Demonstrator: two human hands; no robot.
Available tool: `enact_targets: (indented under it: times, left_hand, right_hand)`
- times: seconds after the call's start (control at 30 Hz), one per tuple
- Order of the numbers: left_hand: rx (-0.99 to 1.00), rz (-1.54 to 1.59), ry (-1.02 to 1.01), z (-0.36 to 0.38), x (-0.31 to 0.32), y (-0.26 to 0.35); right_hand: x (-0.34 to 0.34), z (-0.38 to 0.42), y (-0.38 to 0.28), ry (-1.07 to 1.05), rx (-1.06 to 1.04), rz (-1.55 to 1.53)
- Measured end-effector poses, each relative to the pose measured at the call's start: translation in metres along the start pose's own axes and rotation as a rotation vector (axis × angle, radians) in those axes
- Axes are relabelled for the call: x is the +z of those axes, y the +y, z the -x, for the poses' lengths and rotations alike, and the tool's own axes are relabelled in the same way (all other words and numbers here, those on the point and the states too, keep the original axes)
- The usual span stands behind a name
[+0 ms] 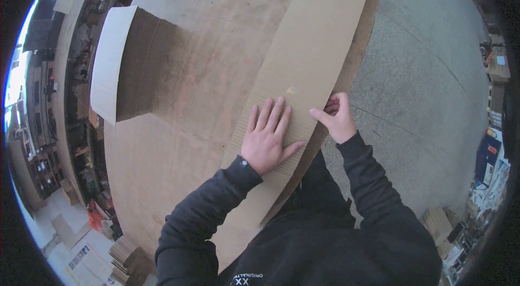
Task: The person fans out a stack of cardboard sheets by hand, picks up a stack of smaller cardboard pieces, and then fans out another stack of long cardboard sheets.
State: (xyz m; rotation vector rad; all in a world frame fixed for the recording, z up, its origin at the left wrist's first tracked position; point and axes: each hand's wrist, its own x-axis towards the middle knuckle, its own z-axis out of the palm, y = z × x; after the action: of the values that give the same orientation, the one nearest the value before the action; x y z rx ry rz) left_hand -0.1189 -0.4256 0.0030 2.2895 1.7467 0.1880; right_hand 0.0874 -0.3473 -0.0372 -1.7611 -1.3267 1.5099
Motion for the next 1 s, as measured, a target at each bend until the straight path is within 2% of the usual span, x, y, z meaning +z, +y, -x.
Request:
enact_targets:
  times: [0.13, 0.33, 0.93, 1.0]
  left_hand:
    - [-0.005, 0.004, -0.021, 0.002, 0.001, 0.0]
    - [0.009, 0.022, 0.068, 0.004, 0.007, -0.002]
    - [0.029, -0.005, 0.031, 0.012, 0.002, -0.001]
    - [0.008, 0.002, 0.003, 0.015, -0.004, 0.0]
  right_hand:
    - [0.0, 0.001, -0.002, 0.003, 0.0, -0.003]
    - [0.003, 0.011, 0.003, -0.037, -0.029, 0.079]
    - [0.007, 0.017, 0.007, -0.009, -0.059, 0.076]
    - [0.01, 0.026, -0.002, -0.045, -0.007, 0.066]
